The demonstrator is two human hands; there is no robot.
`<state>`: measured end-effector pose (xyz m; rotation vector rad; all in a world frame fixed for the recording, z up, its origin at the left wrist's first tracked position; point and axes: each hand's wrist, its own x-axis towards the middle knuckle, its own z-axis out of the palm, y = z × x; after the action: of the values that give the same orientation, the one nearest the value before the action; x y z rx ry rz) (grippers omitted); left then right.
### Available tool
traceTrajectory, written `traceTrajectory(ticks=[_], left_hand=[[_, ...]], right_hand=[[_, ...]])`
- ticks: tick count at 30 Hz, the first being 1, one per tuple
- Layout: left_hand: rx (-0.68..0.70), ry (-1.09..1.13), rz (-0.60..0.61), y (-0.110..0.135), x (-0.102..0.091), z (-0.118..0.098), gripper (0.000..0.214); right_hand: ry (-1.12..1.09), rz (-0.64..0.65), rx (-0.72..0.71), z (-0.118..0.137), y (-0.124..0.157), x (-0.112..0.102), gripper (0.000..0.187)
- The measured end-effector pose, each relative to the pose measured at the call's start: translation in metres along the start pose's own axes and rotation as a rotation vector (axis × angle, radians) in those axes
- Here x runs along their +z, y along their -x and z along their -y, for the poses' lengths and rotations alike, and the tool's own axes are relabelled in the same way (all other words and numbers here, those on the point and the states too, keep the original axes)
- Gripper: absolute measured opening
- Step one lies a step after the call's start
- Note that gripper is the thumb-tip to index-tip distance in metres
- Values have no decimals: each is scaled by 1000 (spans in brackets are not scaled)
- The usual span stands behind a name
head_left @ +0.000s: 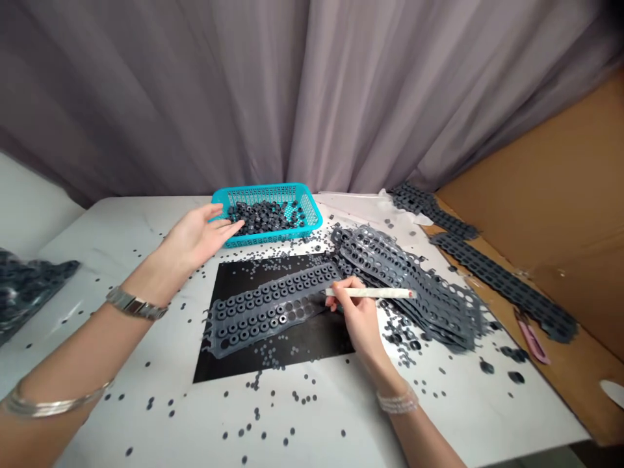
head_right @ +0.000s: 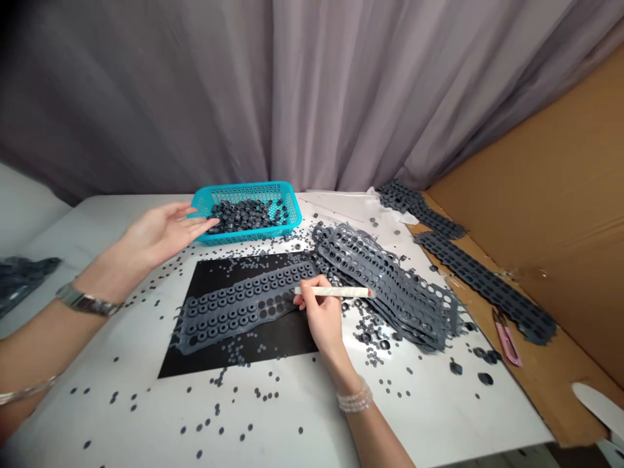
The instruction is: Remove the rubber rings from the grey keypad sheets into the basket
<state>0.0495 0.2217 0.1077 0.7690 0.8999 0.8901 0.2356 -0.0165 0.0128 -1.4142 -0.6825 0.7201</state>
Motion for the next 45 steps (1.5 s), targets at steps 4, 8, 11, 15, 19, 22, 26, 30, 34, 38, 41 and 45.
traceTrajectory(ticks=[4, 8, 11, 15, 19, 22, 26, 30, 34, 38, 41, 45], left_hand=[[217, -710, 109, 51, -11, 27, 31], [345, -1311, 363, 94, -10, 74, 18], [452, -1441, 452, 108, -7, 109, 19], [508, -1433, 435, 108, -8, 132, 17], [476, -1420, 378, 106, -8, 132, 15], [492, -1436, 343, 107, -6, 133, 14], [555, -1460, 342, 108, -8, 139, 16], [575, -1450, 337, 109, -11, 146, 16], [551, -1402, 349, 109, -9, 142, 18], [392, -1249, 465, 107, -11, 115, 14], [256, -961, 321, 103, -17, 97, 10], [-5, -516, 162, 97, -24, 102, 17]], right_hand=[[62, 16, -47, 11, 12, 7, 30], [171, 111, -57, 5, 20, 15, 30], [212, 199, -52, -6, 23, 22, 28], [267, 265, -84, -10, 24, 32, 26], [347, 264, -150, -7, 25, 36, 26], [382, 276, -175, -5, 25, 36, 25], [420, 298, -218, -5, 27, 35, 24], [452, 328, -258, -5, 29, 37, 23], [520, 343, -327, -7, 29, 39, 20], [566, 319, -367, -9, 27, 41, 19], [541, 309, -313, -9, 25, 41, 21], [361, 250, -144, -6, 22, 36, 23]])
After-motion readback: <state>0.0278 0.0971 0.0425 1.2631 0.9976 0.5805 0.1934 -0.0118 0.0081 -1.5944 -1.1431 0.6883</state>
